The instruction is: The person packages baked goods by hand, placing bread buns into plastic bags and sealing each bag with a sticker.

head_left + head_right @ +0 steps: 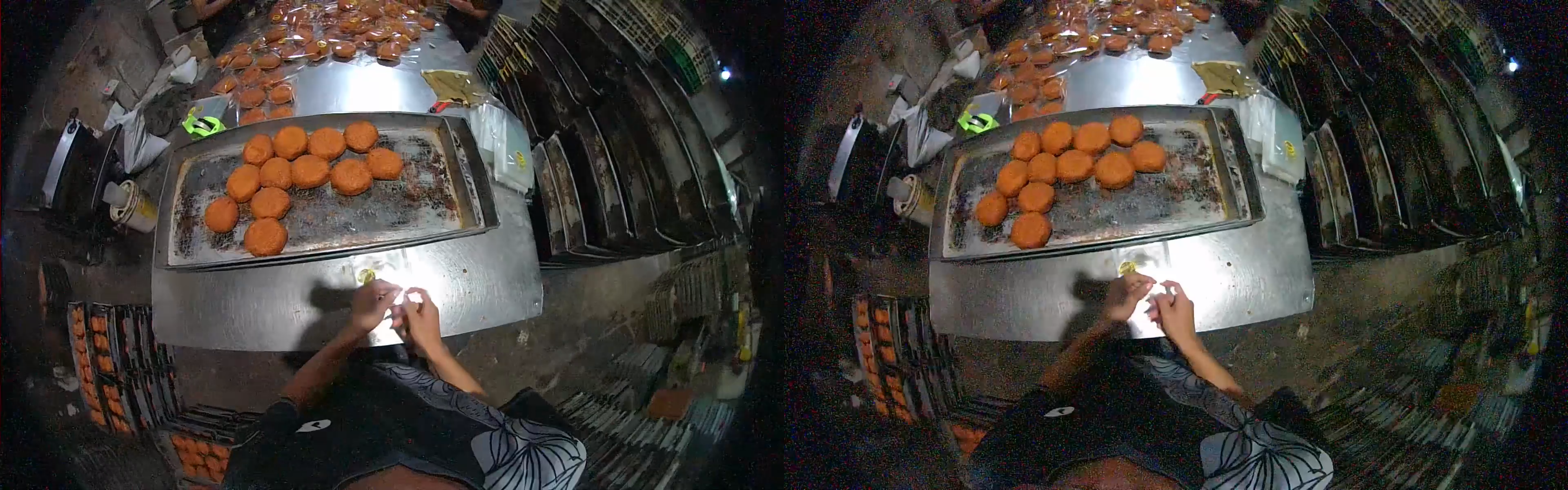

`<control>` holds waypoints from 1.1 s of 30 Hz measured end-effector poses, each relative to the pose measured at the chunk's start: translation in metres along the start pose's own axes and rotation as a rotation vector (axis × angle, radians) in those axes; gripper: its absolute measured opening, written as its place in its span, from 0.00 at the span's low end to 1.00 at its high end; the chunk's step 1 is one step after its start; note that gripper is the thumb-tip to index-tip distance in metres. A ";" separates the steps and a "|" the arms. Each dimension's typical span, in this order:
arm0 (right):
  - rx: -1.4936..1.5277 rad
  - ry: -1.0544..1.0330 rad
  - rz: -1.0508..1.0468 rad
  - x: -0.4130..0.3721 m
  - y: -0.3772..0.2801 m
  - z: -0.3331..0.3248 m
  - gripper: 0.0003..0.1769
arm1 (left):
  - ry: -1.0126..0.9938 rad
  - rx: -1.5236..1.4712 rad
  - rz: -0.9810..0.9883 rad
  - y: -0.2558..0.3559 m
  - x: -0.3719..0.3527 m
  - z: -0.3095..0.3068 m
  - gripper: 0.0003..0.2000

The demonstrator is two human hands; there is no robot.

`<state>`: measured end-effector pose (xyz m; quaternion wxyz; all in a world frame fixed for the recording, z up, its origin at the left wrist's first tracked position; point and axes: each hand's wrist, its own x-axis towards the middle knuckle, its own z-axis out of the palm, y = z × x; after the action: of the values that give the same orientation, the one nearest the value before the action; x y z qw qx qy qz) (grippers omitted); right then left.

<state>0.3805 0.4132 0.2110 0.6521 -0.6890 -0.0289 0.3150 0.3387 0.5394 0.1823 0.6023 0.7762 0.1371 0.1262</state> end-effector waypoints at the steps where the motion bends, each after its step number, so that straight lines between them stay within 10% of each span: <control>1: -0.132 0.017 -0.136 0.002 -0.017 0.008 0.10 | 0.014 -0.010 0.005 0.011 0.002 -0.006 0.08; 3: -0.274 0.020 -0.274 0.009 -0.023 0.021 0.09 | -0.055 -0.395 -0.259 0.021 0.002 -0.018 0.07; 6: -0.565 -0.148 -0.395 0.021 -0.010 0.040 0.10 | 0.295 -0.193 -0.054 -0.006 0.008 -0.037 0.07; 9: -0.195 -0.323 0.096 0.019 -0.042 0.067 0.14 | 0.254 -0.076 -0.038 0.041 0.005 -0.078 0.06; 17: -0.830 -0.244 -0.510 0.031 -0.042 0.117 0.13 | 0.295 -0.188 -0.007 0.011 -0.002 -0.122 0.06; 18: -0.637 -0.349 -0.085 0.026 -0.049 0.123 0.17 | 0.361 -0.087 0.004 0.008 -0.001 -0.127 0.06; 20: -0.667 -0.473 -0.023 0.038 -0.060 0.135 0.15 | 0.449 -0.010 0.066 0.024 -0.003 -0.134 0.06; 22: 0.592 -0.230 0.377 0.060 -0.082 0.156 0.17 | 0.330 -0.045 0.188 0.037 -0.008 -0.138 0.05; 24: 0.450 -0.328 -0.154 0.077 -0.084 0.183 0.28 | 0.302 -0.043 0.240 0.036 -0.003 -0.142 0.09; 26: 0.967 -0.495 0.027 0.067 -0.090 0.214 0.30 | 0.918 -0.737 0.049 0.023 0.015 -0.147 0.16; 28: 1.054 -0.793 0.237 0.060 -0.059 0.236 0.30 | 0.563 -1.701 -0.020 -0.020 0.004 -0.183 0.19; 29: 0.773 -0.731 0.451 0.064 -0.037 0.245 0.27 | 0.448 -2.075 -0.009 -0.044 -0.001 -0.198 0.16; 31: -0.429 -0.572 -0.223 0.141 0.038 0.239 0.27 | 0.632 -1.744 -0.048 -0.073 -0.009 -0.247 0.15; 33: -0.729 -0.089 -0.412 0.145 -0.062 0.271 0.34 | 0.786 -1.401 -0.101 -0.071 -0.016 -0.273 0.15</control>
<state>0.3920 0.7259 0.2234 0.4130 -0.8401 -0.3039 0.1768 0.2213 0.7961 0.1792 0.8620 0.1098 0.2628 0.4194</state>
